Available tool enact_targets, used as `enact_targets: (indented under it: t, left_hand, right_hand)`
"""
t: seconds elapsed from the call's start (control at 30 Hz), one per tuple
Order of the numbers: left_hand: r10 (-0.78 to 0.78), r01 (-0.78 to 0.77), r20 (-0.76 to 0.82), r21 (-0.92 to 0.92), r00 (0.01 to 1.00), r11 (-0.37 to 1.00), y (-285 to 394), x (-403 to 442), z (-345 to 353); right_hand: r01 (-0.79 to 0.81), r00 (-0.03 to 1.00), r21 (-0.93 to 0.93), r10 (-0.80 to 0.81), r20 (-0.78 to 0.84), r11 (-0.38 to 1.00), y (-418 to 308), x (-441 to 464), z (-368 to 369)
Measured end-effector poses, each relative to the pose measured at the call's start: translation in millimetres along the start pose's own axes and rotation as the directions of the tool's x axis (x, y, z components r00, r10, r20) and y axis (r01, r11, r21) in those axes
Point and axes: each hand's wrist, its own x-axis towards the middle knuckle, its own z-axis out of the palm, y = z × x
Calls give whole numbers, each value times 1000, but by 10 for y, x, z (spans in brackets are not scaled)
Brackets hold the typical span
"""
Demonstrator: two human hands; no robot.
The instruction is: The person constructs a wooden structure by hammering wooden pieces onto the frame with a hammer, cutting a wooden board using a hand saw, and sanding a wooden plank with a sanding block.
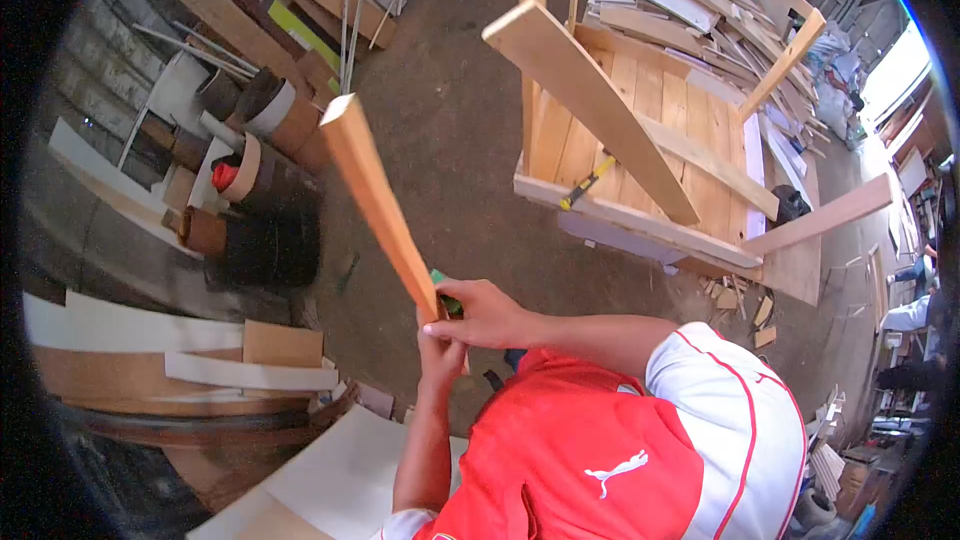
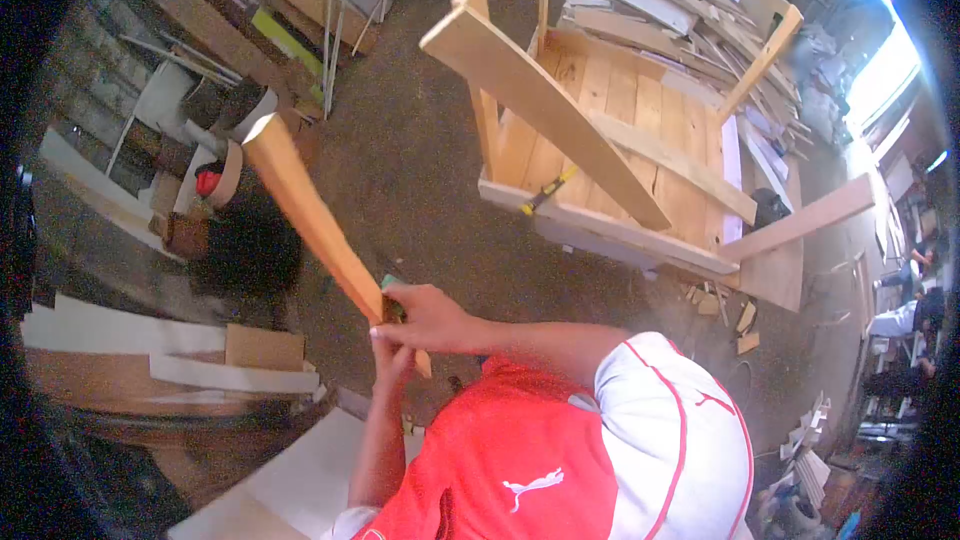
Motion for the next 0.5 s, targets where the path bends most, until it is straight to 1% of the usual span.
enact_targets:
  t: [0.07, 0.1, 0.17, 0.2, 0.23, 0.27, 0.3, 0.33, 0.37, 0.4, 0.43, 0.47, 0.5]
  left_hand:
    - [-76, 58, -53, -285, 996, 957, 5, 617, -30]
    - [-69, 60, -22, -277, 997, 959, -32, 845, -80]
    - [-52, 62, 42, -257, 998, 964, -125, 1308, -253]
    - [-27, 44, 79, -228, 997, 973, -40, 1534, -305]
    - [-10, 24, 56, -237, 998, 971, -87, 1760, -341]
    - [9, 0, 33, -247, 999, 969, -171, 1996, -353]
    - [26, -22, 11, -257, 1000, 966, -225, 2230, -346]
    - [6, -10, -12, -346, 1000, 938, 26, 2440, -300]
    - [-15, 29, 41, -370, 999, 929, -42, 2664, -361]
    - [-35, 70, 95, -390, 995, 918, -146, 2883, -431]
    - [-58, 115, 150, -404, 987, 907, -261, 3095, -510]
    - [-48, 116, 167, -423, 985, 899, -376, 3320, -571]
    - [-80, 162, 198, -442, 977, 882, -353, 3555, -639]
  right_hand:
    - [39, 997, -5, -40, -66, 999, -109, 442, -92]
    - [55, 994, -8, -56, -96, 998, -177, 632, -147]
    - [72, 975, -39, -79, -209, 997, -295, 1005, -236]
    - [78, 962, -46, -87, -260, 996, -325, 1193, -285]
    - [84, 946, -52, -96, -310, 995, -352, 1386, -324]
    - [67, 942, -43, -77, -326, 997, -364, 1573, -377]
    - [68, 919, -72, -90, -383, 995, -336, 1759, -401]
    - [65, 892, -101, -103, -440, 993, -276, 1953, -403]
    - [61, 861, -131, -119, -495, 990, -239, 2166, -416]
    - [122, 812, -173, -199, -549, 977, -289, 2337, -452]
    - [109, 790, -199, -206, -577, 974, -307, 2520, -485]
    - [94, 768, -223, -213, -604, 970, -326, 2719, -524]
    - [78, 741, -247, -222, -634, 966, -348, 2926, -555]
